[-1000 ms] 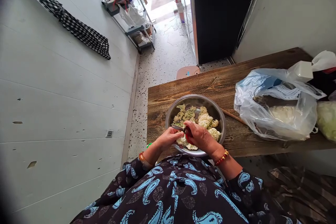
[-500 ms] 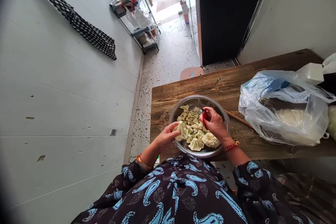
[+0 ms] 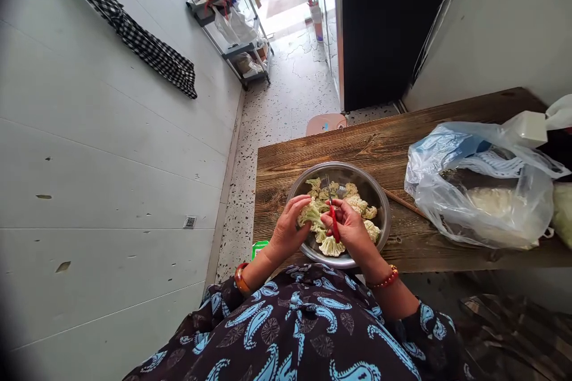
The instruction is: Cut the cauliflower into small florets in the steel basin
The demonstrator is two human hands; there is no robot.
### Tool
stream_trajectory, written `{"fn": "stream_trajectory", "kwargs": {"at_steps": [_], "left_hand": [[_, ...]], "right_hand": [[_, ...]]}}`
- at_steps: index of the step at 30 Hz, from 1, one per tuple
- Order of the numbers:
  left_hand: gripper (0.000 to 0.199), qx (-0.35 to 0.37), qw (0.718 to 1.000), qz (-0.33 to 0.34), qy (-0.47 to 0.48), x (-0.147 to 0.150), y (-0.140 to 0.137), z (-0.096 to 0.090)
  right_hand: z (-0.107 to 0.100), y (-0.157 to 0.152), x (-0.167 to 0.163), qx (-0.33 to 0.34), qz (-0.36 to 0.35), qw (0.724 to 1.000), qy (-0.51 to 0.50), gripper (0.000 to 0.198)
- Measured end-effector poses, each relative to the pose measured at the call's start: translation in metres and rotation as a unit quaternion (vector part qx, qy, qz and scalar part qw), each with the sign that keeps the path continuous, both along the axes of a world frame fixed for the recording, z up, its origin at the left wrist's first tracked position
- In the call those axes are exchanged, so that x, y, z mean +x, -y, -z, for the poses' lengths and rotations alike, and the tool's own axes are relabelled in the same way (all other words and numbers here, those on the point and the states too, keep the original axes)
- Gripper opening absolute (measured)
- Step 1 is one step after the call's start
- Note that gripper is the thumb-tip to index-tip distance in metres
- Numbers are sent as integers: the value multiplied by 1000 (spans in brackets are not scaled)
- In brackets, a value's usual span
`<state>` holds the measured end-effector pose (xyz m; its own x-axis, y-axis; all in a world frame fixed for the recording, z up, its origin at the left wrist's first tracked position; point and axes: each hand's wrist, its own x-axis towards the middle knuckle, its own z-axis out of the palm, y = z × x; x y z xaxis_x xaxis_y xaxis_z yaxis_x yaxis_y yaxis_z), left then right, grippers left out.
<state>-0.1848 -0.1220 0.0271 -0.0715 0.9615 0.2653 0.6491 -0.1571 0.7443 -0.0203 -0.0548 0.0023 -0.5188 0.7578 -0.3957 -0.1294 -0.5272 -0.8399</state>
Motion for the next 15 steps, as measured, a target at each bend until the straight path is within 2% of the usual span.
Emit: {"fn": "stream_trajectory", "kwargs": {"at_steps": [3,6,10,13,15], "left_hand": [[59,3,1000,-9,29,-1,3,-4],[62,-55,988,-18,146,-2,7,-8],[60,-151,925,-48,346,-1,9,-14],[55,-198,880,-71,425,1,9,-16],[54,-236,842,-64,481,2,9,-16]], "right_hand": [[0,7,-2,27,15,1000,6,56],[0,8,-2,115,44,992,36,54],[-5,9,0,239,57,963,107,44],[-8,15,1,298,64,943,131,39],[-9,19,2,321,77,935,129,38]]}}
